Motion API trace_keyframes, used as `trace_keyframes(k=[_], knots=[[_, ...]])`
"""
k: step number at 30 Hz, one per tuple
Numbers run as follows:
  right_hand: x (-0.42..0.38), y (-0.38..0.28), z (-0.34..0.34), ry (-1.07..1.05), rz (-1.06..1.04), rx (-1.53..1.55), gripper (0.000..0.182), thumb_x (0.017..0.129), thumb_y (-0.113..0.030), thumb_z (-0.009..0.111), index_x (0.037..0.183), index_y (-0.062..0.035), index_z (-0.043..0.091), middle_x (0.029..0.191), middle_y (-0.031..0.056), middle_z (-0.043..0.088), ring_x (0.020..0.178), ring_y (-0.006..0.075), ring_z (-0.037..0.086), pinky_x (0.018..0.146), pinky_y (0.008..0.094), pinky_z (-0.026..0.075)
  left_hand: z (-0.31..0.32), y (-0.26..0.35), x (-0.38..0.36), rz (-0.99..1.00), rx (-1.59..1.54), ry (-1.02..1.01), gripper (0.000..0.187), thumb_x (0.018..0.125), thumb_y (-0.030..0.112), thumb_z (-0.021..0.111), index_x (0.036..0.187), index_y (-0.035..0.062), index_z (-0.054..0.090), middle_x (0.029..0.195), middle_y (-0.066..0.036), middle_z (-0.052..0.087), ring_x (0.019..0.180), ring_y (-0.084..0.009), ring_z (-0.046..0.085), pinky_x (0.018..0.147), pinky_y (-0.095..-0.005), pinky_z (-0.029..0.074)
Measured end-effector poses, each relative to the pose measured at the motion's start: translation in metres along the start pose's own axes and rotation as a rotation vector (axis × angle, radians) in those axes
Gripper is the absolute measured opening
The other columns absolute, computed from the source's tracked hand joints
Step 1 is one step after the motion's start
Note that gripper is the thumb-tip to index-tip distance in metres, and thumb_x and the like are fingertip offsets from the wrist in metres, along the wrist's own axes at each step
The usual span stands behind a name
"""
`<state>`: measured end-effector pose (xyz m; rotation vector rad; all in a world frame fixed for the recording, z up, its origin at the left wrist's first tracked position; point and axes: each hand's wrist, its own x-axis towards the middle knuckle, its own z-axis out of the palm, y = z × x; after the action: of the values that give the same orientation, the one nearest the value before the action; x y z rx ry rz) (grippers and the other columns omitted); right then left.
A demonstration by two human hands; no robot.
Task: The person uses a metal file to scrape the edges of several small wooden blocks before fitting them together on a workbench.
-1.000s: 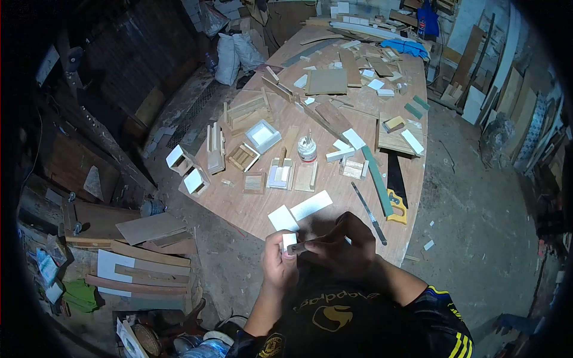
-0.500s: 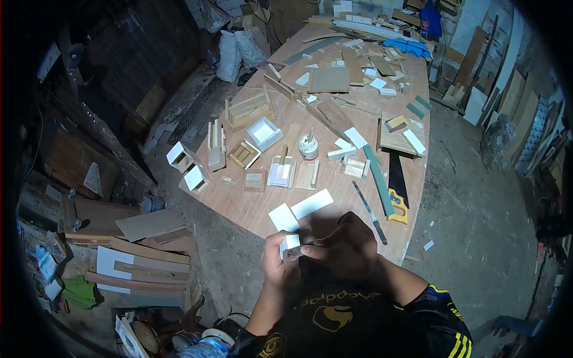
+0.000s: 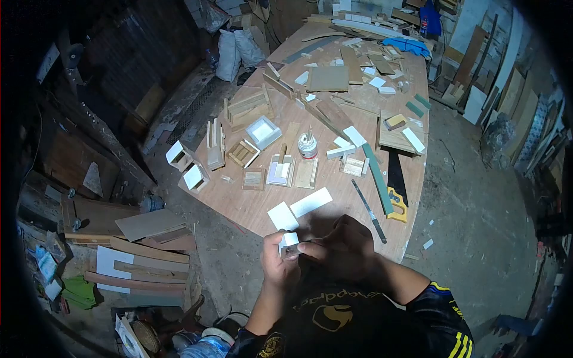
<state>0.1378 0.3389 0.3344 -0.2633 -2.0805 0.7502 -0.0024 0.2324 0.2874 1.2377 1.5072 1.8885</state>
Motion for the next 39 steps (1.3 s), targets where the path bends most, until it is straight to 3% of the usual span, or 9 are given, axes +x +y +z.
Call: trace_keyframes(k=[7,8,9,11,13,17,22,31,39], knots=[[0.011,0.013,0.004,-0.002,-0.148,-0.274,0.043,0.066,-0.005,0.070,0.107,-0.0152,0.069,0.077,0.0022,0.052,0.068,0.0175,0.055,0.057,0.0314,0.047,0.005,0.009,0.000,0.025,0.062,-0.055,0.041,0.095,0.039,0.054,0.105,0.0000,0.046,0.087,-0.008,0.056,0.075,-0.0149,0.053,0.071,-0.0287,0.045],[0.014,0.027,0.003,-0.070,-0.136,-0.290,0.040,0.068,-0.010,0.073,0.108,-0.0149,0.069,0.075,0.0031,0.051,0.064,0.0181,0.052,0.053,0.0322,0.043,0.010,0.021,-0.008,0.333,0.548,-0.100,0.036,0.095,0.035,0.054,0.101,0.0001,0.049,0.083,-0.008,0.057,0.072,-0.0169,0.054,0.068,-0.0296,0.045],[0.013,0.034,0.008,-0.029,-0.096,-0.241,0.037,0.072,-0.013,0.074,0.109,-0.0143,0.068,0.074,0.0029,0.050,0.060,0.0181,0.049,0.051,0.0326,0.041,0.021,0.029,-0.009,0.162,0.106,-0.180,0.035,0.095,0.036,0.052,0.097,0.0007,0.051,0.080,-0.008,0.057,0.068,-0.0181,0.053,0.065,-0.0292,0.044],[0.012,0.039,0.007,0.036,0.015,-0.279,0.028,0.074,-0.014,0.075,0.102,-0.0134,0.070,0.072,0.0019,0.049,0.059,0.0175,0.050,0.049,0.0313,0.040,0.016,0.028,-0.004,0.328,0.494,-0.040,0.043,0.095,0.043,0.050,0.098,0.0007,0.049,0.079,-0.007,0.055,0.067,-0.0151,0.050,0.062,-0.0271,0.042],[0.021,0.027,-0.008,0.171,-0.013,-0.180,0.030,0.068,-0.007,0.075,0.095,-0.0181,0.075,0.069,-0.0015,0.046,0.062,0.0150,0.051,0.052,0.0278,0.040,0.006,0.023,0.004,0.019,0.199,0.044,0.050,0.095,0.049,0.047,0.100,0.0002,0.047,0.077,-0.005,0.053,0.067,-0.0124,0.049,0.061,-0.0257,0.041],[0.025,-0.004,-0.020,0.213,-0.153,-0.169,0.030,0.067,-0.007,0.079,0.095,-0.0148,0.074,0.072,-0.0003,0.055,0.060,0.0150,0.054,0.050,0.0279,0.042,-0.002,0.025,0.009,-0.089,0.104,0.015,0.057,0.092,0.055,0.050,0.105,0.0002,0.044,0.084,-0.006,0.052,0.073,-0.0104,0.049,0.067,-0.0250,0.042],[0.013,0.000,-0.009,0.014,-0.035,-0.017,0.027,0.063,-0.005,0.079,0.089,-0.0131,0.077,0.074,-0.0001,0.058,0.065,0.0138,0.057,0.054,0.0270,0.047,0.000,0.018,0.005,-0.117,-0.002,0.015,0.052,0.091,0.045,0.058,0.112,0.0005,0.042,0.100,-0.007,0.053,0.090,-0.0132,0.051,0.079,-0.0269,0.043],[0.017,-0.004,-0.011,0.005,-0.188,-0.124,0.043,0.066,0.000,0.070,0.106,-0.0133,0.073,0.081,0.0004,0.058,0.070,0.0157,0.058,0.061,0.0270,0.049,0.000,0.017,0.005,-0.035,0.074,0.005,0.058,0.090,0.051,0.057,0.111,-0.0005,0.041,0.100,-0.008,0.054,0.088,-0.0134,0.052,0.081,-0.0277,0.041],[0.020,0.007,0.003,0.043,-0.135,-0.196,0.033,0.072,-0.008,0.073,0.104,-0.0162,0.072,0.071,-0.0008,0.050,0.063,0.0143,0.055,0.055,0.0281,0.048,0.006,0.021,0.002,-0.015,0.079,0.006,0.055,0.091,0.050,0.056,0.106,-0.0014,0.044,0.093,-0.008,0.055,0.082,-0.0133,0.052,0.074,-0.0281,0.043]])
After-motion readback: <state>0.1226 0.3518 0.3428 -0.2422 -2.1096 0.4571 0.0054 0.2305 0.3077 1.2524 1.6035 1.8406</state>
